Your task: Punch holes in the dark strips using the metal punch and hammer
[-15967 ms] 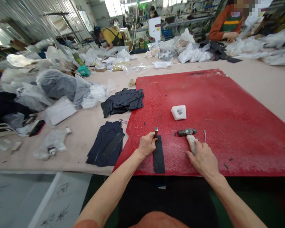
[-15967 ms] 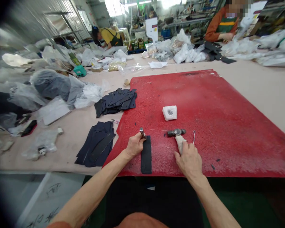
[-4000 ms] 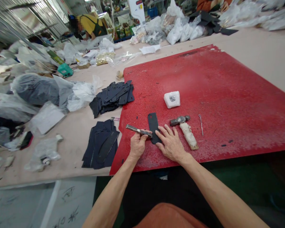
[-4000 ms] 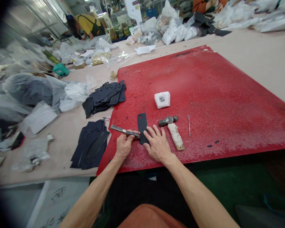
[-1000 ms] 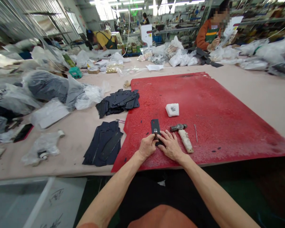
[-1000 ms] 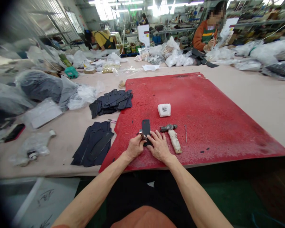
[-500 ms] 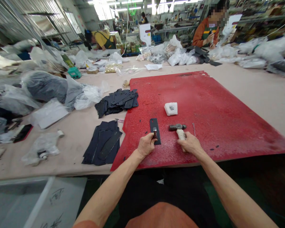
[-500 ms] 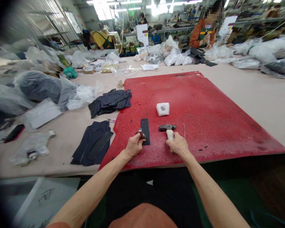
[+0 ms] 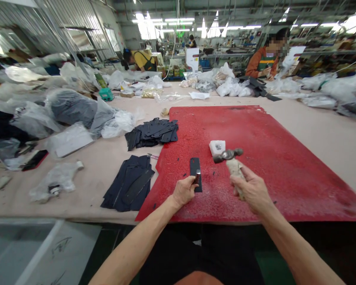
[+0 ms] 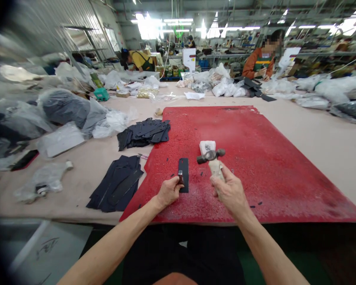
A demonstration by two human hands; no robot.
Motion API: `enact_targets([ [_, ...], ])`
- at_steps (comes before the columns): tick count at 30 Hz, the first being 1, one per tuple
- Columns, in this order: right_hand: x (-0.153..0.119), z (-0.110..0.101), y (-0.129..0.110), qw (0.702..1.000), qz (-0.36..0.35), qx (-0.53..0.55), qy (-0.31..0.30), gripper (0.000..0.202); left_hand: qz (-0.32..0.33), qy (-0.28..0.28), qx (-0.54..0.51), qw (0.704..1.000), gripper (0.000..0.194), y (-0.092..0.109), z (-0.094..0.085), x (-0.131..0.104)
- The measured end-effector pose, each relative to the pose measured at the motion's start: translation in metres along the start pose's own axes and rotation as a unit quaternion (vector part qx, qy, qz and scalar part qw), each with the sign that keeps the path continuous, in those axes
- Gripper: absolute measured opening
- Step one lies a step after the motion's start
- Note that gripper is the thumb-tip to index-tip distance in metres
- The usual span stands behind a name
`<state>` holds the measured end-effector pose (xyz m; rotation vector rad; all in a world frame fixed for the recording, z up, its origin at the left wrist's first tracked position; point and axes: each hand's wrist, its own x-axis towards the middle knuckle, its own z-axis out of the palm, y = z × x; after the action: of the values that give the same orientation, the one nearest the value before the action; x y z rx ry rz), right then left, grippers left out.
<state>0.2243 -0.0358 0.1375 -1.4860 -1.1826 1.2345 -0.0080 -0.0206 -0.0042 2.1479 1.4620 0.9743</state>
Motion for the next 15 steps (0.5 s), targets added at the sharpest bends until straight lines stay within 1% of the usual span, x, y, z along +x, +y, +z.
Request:
enact_targets([
  [1,-0.008,-0.001,-0.020,0.996,-0.070,-0.054,0.017,0.061,0.000,-0.001,-0.001,1.000,0.010,0.000,0.000,0.000],
  [2,-0.015,-0.002,-0.039,0.984,-0.138,-0.105,0.047,0.064,0.000,-0.003,-0.001,1.000,0.009,-0.001,0.000,0.000],
  [3,-0.022,-0.002,-0.054,0.965,-0.200,-0.150,0.073,0.065,-0.001,-0.004,-0.001,1.000,0.009,-0.001,0.000,0.000],
  [4,-0.027,-0.001,-0.063,0.943,-0.257,-0.189,0.090,0.067,-0.003,-0.005,-0.002,1.000,0.009,-0.001,0.000,0.000],
  [5,-0.031,0.001,-0.067,0.921,-0.305,-0.224,0.092,0.067,-0.004,-0.005,-0.002,1.000,0.009,0.000,0.000,0.001],
  [6,-0.033,0.003,-0.066,0.900,-0.341,-0.260,0.074,0.066,-0.006,-0.005,-0.003,1.000,0.009,0.000,0.000,0.001],
  [8,-0.033,0.008,-0.055,0.860,-0.380,-0.340,0.005,0.059,-0.010,-0.005,-0.003,1.000,0.009,0.001,-0.001,0.001],
  [10,-0.029,0.008,-0.046,0.824,-0.378,-0.416,-0.066,0.054,-0.012,-0.008,-0.005,1.000,0.009,0.002,-0.001,0.001],
  [11,-0.028,0.007,-0.047,0.813,-0.372,-0.439,-0.086,0.052,-0.013,-0.009,-0.007,1.000,0.009,0.002,-0.001,0.001],
  [12,-0.028,0.004,-0.053,0.807,-0.372,-0.449,-0.091,0.052,-0.014,-0.009,-0.009,1.000,0.009,0.001,-0.001,0.001],
  [13,-0.029,0.002,-0.062,0.808,-0.378,-0.445,-0.081,0.053,-0.014,-0.009,-0.012,1.000,0.009,0.001,-0.001,0.001],
  [14,-0.031,0.000,-0.073,0.813,-0.389,-0.429,-0.055,0.054,-0.015,-0.009,-0.013,1.000,0.008,0.001,0.000,0.001],
  [15,-0.033,-0.001,-0.085,0.819,-0.406,-0.405,-0.013,0.056,-0.017,-0.007,-0.013,1.000,0.008,0.000,0.000,0.001],
])
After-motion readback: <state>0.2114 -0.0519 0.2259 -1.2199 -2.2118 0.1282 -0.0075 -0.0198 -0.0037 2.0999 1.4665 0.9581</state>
